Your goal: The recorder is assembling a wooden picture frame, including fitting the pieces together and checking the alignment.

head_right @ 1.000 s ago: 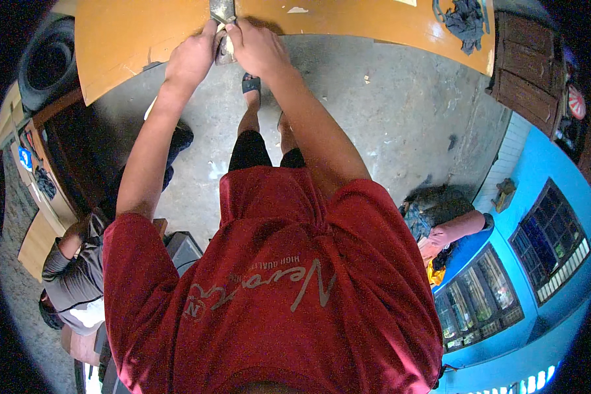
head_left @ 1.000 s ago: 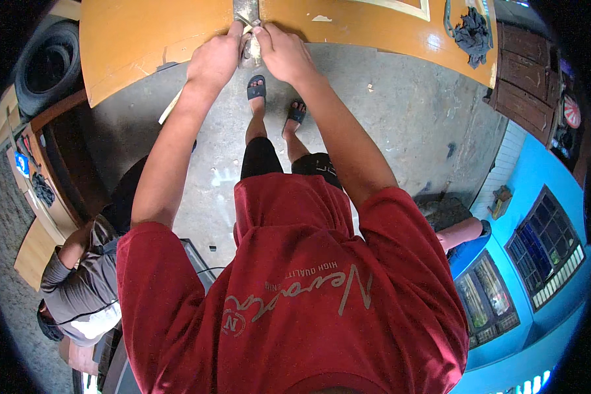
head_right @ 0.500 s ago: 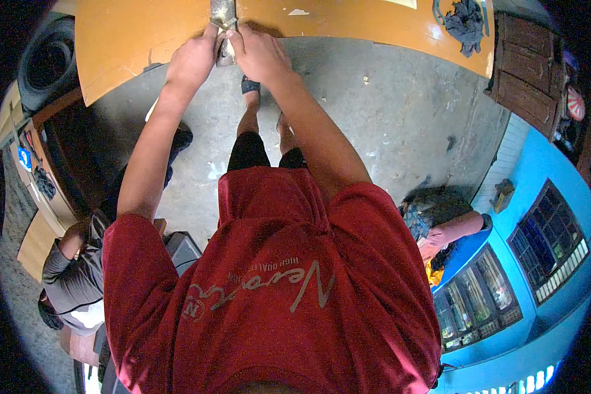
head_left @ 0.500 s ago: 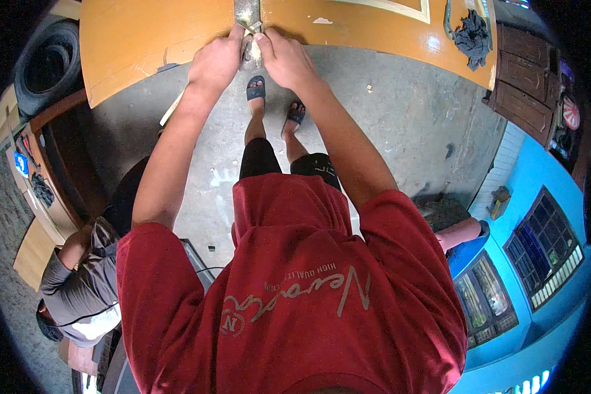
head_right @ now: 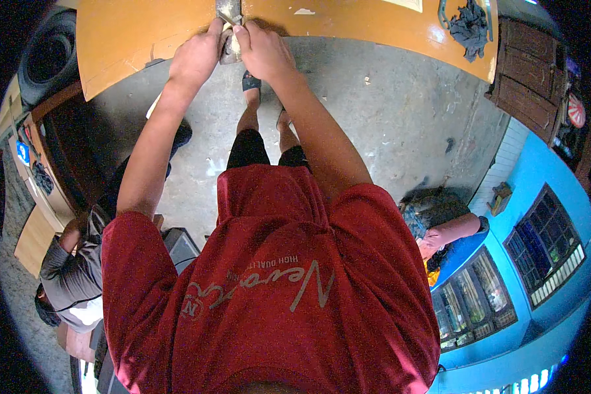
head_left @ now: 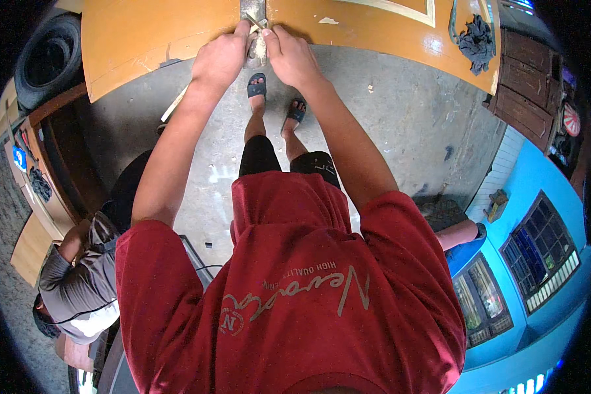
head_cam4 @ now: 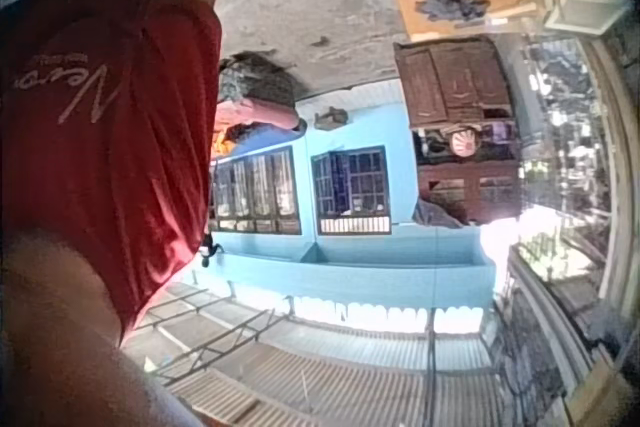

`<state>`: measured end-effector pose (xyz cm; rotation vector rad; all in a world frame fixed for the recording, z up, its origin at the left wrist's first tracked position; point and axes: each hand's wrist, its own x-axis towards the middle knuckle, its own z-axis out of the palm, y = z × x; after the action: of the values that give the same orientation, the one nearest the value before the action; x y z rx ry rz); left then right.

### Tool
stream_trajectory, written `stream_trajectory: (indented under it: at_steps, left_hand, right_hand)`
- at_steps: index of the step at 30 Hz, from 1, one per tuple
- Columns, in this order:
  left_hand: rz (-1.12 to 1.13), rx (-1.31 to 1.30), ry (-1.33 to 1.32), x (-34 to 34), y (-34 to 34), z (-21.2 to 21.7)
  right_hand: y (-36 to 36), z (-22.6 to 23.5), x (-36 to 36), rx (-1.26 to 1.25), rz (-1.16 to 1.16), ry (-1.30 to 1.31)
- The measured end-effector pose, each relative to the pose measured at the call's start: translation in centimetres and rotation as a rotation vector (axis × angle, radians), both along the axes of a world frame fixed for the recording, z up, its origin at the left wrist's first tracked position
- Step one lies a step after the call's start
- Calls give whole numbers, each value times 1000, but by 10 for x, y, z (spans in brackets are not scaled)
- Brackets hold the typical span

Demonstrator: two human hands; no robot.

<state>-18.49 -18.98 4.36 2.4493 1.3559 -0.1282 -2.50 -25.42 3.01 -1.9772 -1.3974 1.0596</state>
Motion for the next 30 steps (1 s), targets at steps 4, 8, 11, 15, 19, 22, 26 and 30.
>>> stream_trajectory:
  at_steps: [4, 8, 11, 15, 19, 22, 26, 30]
  left_hand:
    - [5, -18, 7, 3, 0, 2]
    - [11, -28, 28, 1, 0, 2]
    - [11, -40, 47, 5, 2, 3]
    - [13, -26, 49, 3, 0, 2]
    - [7, -23, 59, 4, 0, 7]
    - [1, -21, 51, 6, 0, 8]
    - [19, -51, 69, 7, -1, 12]
    - [21, -38, 56, 4, -1, 5]
  right_hand:
    - [5, -2, 2, 8, -4, -30]
    - [7, -1, -1, -9, -16, -70]
    - [14, 1, 1, -28, -32, -115]
    - [7, 9, 0, -42, -4, -59]
    - [5, 4, 6, -56, 12, 6]
    - [7, 3, 7, -41, 30, -15]
    - [11, 1, 5, -31, 15, -107]
    - [2, -5, 8, -29, 44, -10]
